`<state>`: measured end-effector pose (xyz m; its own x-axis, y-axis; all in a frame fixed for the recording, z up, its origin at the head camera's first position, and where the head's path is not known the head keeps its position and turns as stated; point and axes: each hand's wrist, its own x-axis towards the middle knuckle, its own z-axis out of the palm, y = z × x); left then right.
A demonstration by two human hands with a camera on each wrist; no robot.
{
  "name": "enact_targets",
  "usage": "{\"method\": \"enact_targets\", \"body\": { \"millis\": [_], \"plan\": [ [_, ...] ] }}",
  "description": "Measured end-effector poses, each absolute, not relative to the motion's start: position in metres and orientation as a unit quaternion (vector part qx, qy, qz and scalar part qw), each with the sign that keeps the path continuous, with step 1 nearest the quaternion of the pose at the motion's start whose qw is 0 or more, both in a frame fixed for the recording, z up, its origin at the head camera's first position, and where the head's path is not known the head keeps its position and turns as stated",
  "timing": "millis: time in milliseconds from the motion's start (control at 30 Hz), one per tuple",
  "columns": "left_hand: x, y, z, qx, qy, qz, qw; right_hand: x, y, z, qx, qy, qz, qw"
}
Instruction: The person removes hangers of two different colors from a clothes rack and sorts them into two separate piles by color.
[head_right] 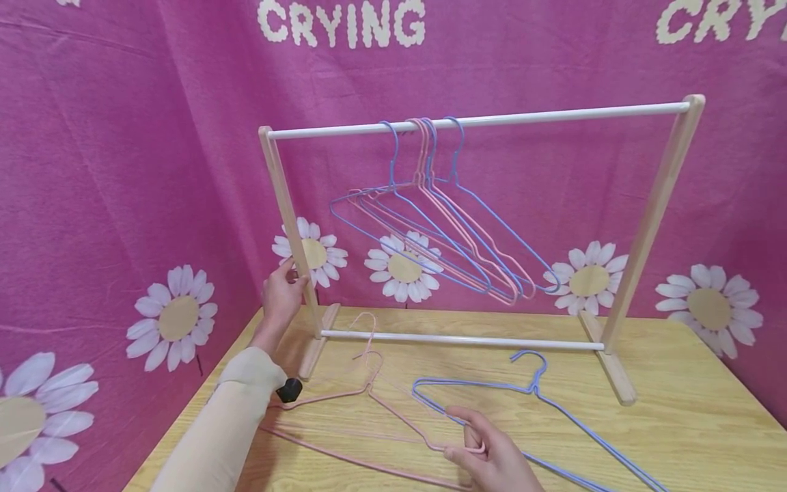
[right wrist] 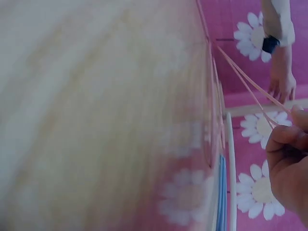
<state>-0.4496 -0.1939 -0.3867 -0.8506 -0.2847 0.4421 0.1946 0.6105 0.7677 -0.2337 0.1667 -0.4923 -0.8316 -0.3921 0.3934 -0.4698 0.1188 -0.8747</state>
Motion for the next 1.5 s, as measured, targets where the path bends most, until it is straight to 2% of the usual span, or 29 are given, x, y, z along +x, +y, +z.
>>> {"method": "enact_targets", "body": {
  "millis": [100,167,367,467,900,1133,1433,1500],
  "plan": [
    [-0.449,-0.194,-0.387,0.025,-0.854,-0.442,0.274,-0.233,0.163,-0.497,0.308,-0.751,0.582,0.044],
    [-0.448,-0.194,-0.387,0.024,-0.854,-0.439,0.276,-0.233,0.161,-0.498,0.291,-0.762,0.578,0.027],
    [-0.446,-0.194,-0.386,0.028,-0.858,-0.433,0.276,-0.232,0.162,-0.500,0.203,-0.770,0.599,-0.088],
    [-0.446,-0.194,-0.386,0.028,-0.858,-0.433,0.276,-0.234,0.162,-0.502,0.180,-0.780,0.590,-0.104],
    [-0.448,-0.194,-0.387,0.022,-0.858,-0.430,0.280,-0.245,0.174,-0.516,0.253,-0.870,0.417,-0.066],
    [-0.450,-0.195,-0.388,0.022,-0.858,-0.432,0.279,-0.247,0.177,-0.525,0.311,-0.901,0.299,0.052],
    [-0.449,-0.195,-0.387,0.022,-0.859,-0.430,0.278,-0.247,0.180,-0.514,0.311,-0.896,0.315,0.029],
    [-0.449,-0.195,-0.387,0.022,-0.859,-0.431,0.275,-0.246,0.181,-0.509,0.315,-0.892,0.319,0.049]
  ]
}}
